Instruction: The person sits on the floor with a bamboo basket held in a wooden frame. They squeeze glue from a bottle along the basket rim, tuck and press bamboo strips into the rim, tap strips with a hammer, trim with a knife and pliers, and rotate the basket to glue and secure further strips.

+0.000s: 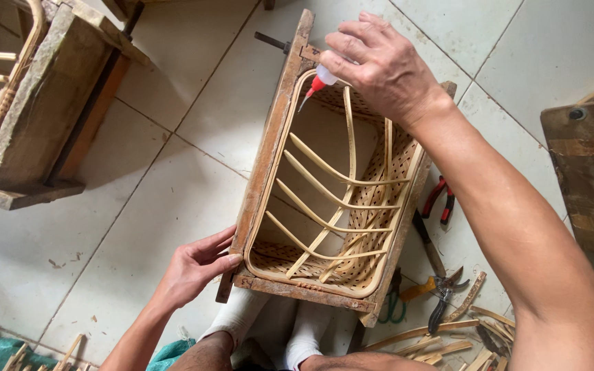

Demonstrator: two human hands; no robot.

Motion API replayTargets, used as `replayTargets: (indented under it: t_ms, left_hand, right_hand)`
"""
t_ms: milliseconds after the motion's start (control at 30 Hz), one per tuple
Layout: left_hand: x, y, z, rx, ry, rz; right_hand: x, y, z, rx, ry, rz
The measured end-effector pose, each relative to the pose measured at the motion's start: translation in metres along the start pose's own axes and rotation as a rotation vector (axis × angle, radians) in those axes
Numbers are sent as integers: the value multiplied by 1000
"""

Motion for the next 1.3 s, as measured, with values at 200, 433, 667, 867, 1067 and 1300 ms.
replayTargets:
  t_ms: [200, 433, 667, 867, 1067, 1300]
  left_hand:
    - [0, -1, 0, -16, 8, 8]
    - [0, 1, -2, -14, 20, 15]
    - [1, 2, -6, -16, 21, 12]
    - [1, 2, -7, -11, 19, 17]
    - [-1, 0, -3, -14, 20, 17]
    - [-3, 0, -1, 21, 35, 41]
  right_hand:
    - [0, -13, -4, -16, 9, 26]
    - [9, -17, 1, -76, 25, 10]
    - [8, -21, 17, -78, 35, 44]
    - [-16, -9, 38, -104, -137, 37]
    - [-79, -2, 22, 141, -636, -93]
    - [-86, 7, -12, 164, -724, 2]
Point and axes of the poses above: each hand's wrist, its own x-axis towards the middle knuckle, its own y-axis out of the back of the hand, z = x × y, the point moved 8 cm from there along x, towards the middle knuckle, and after that the axes turned 2 degrees about x, right-handed, at the moved point
